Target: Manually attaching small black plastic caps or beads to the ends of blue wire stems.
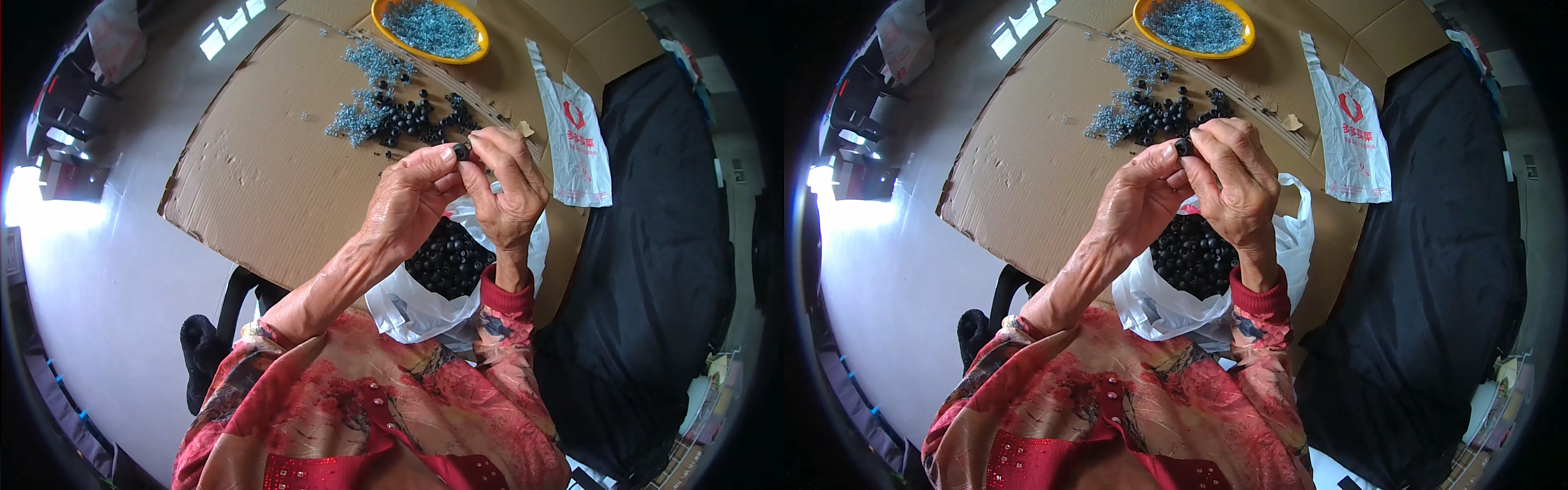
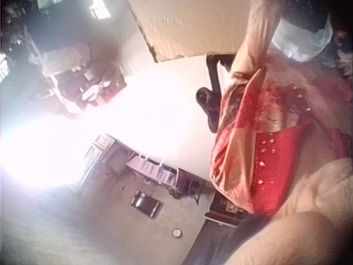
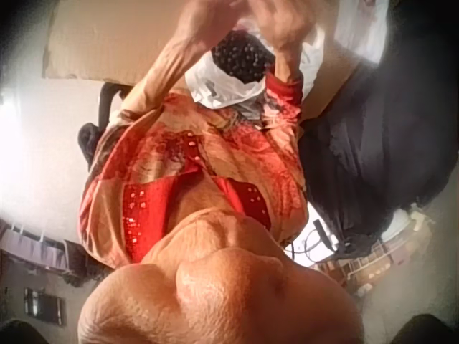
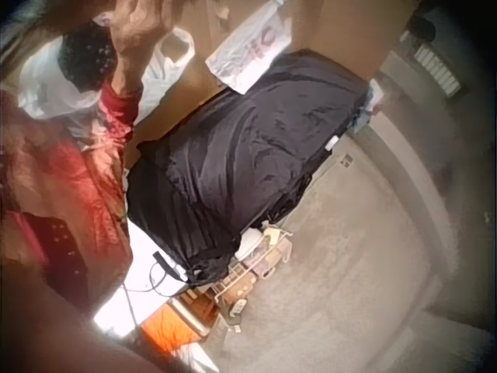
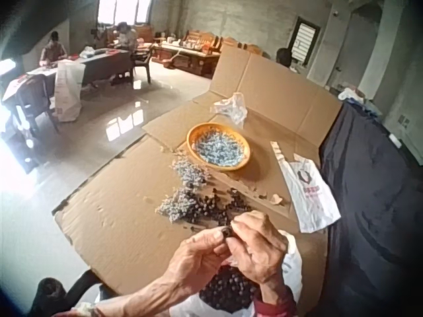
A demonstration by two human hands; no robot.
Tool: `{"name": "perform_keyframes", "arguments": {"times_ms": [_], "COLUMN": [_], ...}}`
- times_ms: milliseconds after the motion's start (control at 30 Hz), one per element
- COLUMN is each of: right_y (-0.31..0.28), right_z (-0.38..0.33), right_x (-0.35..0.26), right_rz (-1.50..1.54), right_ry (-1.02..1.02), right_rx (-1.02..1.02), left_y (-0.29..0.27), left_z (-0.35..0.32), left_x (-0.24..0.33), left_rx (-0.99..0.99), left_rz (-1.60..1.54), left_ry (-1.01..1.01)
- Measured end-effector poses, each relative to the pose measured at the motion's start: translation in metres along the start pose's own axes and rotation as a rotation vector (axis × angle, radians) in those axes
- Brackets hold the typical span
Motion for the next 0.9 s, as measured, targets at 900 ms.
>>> {"name": "perform_keyframes", "arguments": {"times_ms": [900], "right_y": [-0.008], "right_z": [-0.024], "right_x": [0.02], "right_rz": [0.083], "right_ry": [0.086], "right_rx": [-0.024], "left_y": [-0.014], "left_z": [-0.004], "left_x": [-0.009], "left_rx": [0.144], "left_rz": [0.171], "left_ry": [-0.039]}}
Point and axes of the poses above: each hand's wrist, its own z-axis towards the middle knuckle, its own y-axis out of the palm, x = y × z, the point moved 8 cm from there along z, towards the middle knuckle, and after that the axes turned 4 degrees about y, right-handed, at the moved point
